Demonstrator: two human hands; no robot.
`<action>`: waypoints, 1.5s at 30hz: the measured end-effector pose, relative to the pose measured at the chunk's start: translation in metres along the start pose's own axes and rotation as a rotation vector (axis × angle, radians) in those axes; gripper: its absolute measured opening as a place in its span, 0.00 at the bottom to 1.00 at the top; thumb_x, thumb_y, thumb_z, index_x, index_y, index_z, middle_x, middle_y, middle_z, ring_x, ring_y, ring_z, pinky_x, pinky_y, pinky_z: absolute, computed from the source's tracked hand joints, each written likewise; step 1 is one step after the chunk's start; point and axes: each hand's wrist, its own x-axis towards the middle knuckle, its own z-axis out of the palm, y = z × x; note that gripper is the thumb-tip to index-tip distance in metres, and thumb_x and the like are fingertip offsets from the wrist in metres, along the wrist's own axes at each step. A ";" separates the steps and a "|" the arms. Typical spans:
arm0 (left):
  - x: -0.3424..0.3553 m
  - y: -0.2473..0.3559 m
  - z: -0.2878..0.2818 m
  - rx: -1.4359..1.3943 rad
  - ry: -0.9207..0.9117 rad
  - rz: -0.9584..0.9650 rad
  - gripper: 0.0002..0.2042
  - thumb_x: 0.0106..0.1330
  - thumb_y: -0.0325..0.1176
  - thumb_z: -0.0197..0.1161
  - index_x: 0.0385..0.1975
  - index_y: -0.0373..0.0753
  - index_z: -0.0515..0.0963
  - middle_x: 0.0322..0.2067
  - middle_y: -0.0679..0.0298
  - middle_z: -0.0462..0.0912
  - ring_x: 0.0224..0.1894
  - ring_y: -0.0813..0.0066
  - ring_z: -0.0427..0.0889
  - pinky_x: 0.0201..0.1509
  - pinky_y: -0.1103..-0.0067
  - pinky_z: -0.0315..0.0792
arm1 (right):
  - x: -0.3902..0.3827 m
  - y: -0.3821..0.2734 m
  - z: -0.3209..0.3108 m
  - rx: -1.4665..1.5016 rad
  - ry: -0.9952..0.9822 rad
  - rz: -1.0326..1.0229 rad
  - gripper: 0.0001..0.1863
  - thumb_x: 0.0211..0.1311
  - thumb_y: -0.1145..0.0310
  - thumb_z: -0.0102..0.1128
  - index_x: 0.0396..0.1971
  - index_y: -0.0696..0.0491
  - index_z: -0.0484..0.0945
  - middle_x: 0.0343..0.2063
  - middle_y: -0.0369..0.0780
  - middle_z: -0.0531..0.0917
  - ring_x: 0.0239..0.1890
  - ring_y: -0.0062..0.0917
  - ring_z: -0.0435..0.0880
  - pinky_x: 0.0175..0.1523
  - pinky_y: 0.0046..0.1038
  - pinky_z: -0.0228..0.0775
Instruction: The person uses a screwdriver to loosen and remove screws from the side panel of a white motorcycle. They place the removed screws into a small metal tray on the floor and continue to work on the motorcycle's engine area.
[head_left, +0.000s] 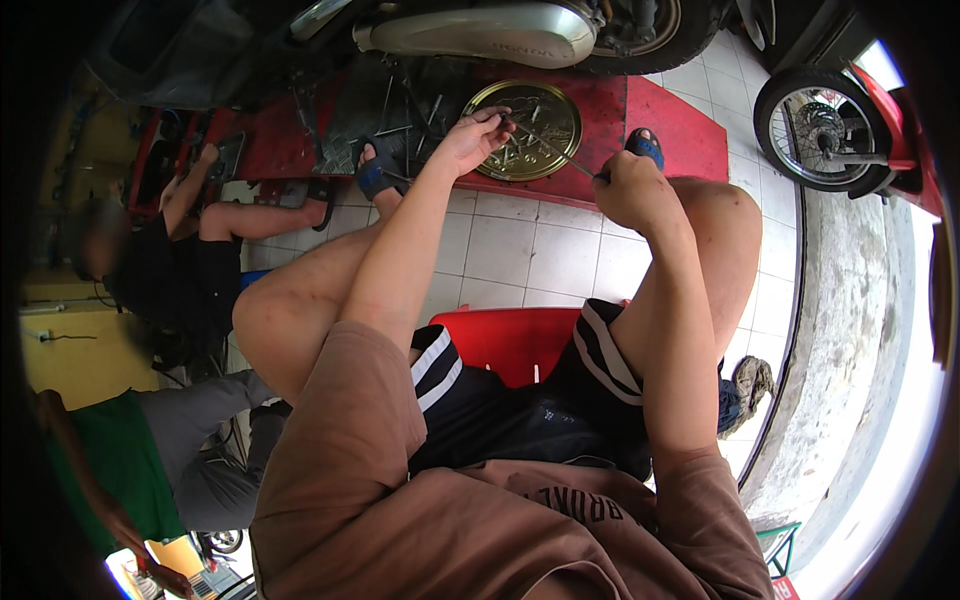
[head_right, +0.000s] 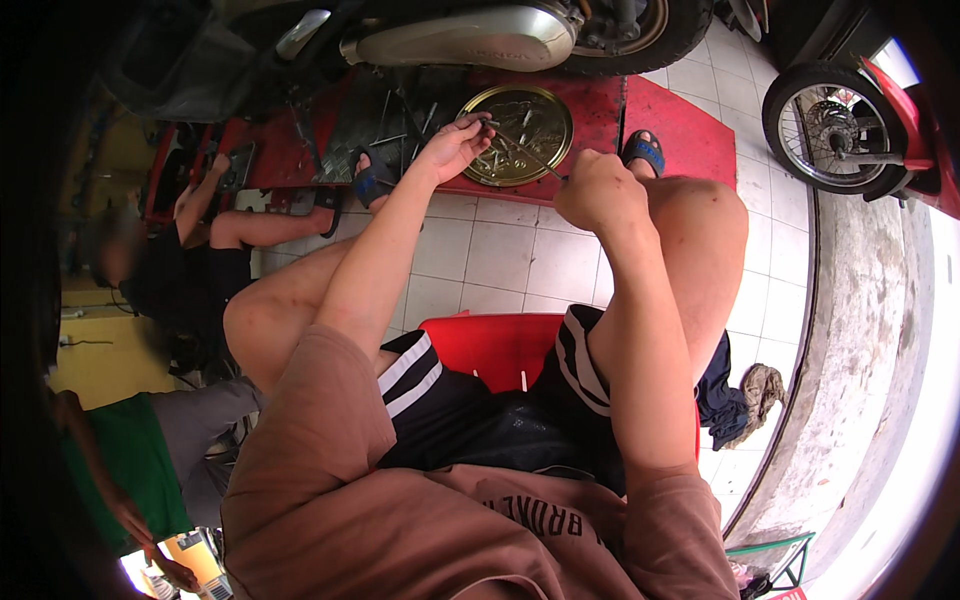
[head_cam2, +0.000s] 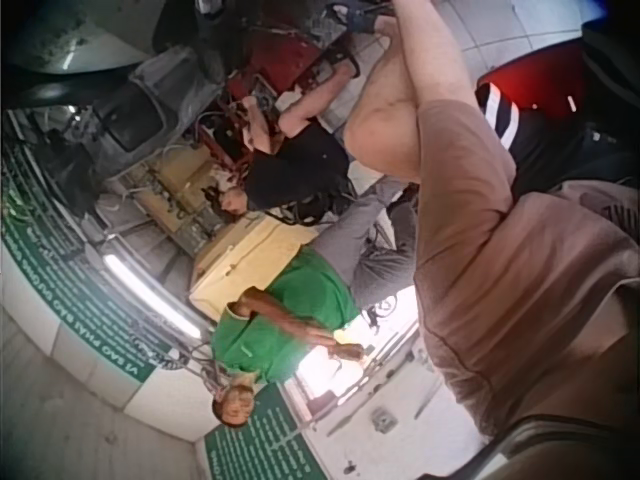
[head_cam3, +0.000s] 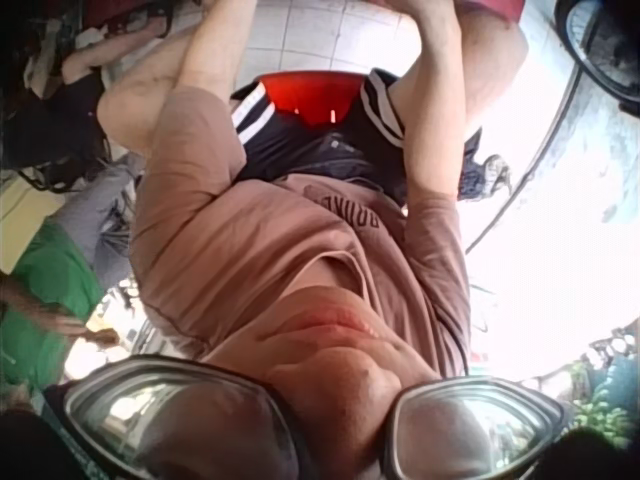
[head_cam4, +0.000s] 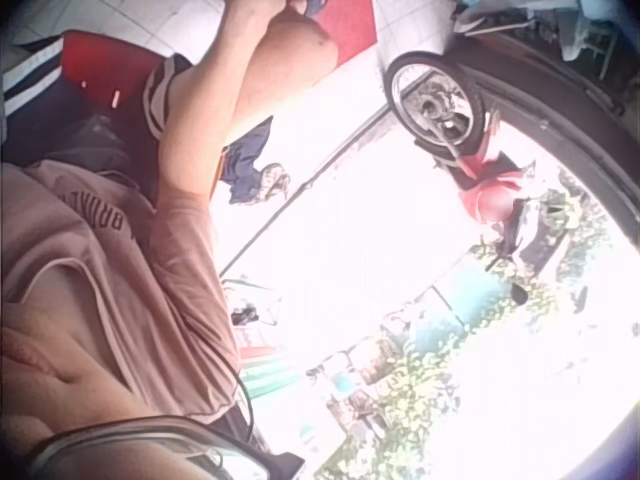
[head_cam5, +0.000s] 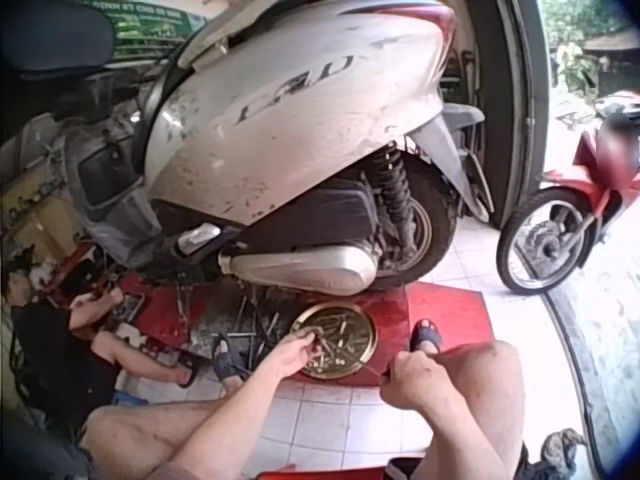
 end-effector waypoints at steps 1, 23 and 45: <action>0.002 0.001 0.000 0.018 -0.016 0.003 0.09 0.69 0.26 0.51 0.45 0.36 0.76 0.36 0.62 0.80 0.40 0.74 0.79 0.46 0.80 0.74 | 0.000 0.000 -0.001 -0.002 0.007 -0.001 0.15 0.53 0.68 0.54 0.39 0.61 0.78 0.39 0.53 0.82 0.45 0.43 0.81 0.49 0.38 0.74; 0.078 -0.014 0.101 0.660 0.230 0.414 0.13 0.65 0.27 0.59 0.49 0.37 0.77 0.40 0.66 0.82 0.34 0.81 0.81 0.29 0.84 0.70 | 0.032 -0.026 0.064 0.467 0.042 0.094 0.15 0.47 0.73 0.62 0.35 0.65 0.78 0.35 0.57 0.82 0.42 0.46 0.82 0.47 0.36 0.77; 0.090 -0.017 0.108 0.121 0.251 0.120 0.17 0.64 0.28 0.59 0.53 0.46 0.73 0.42 0.76 0.78 0.38 0.82 0.79 0.39 0.79 0.61 | 0.041 -0.007 0.057 0.480 0.144 0.207 0.15 0.62 0.69 0.44 0.37 0.58 0.81 0.40 0.52 0.82 0.46 0.43 0.82 0.51 0.38 0.74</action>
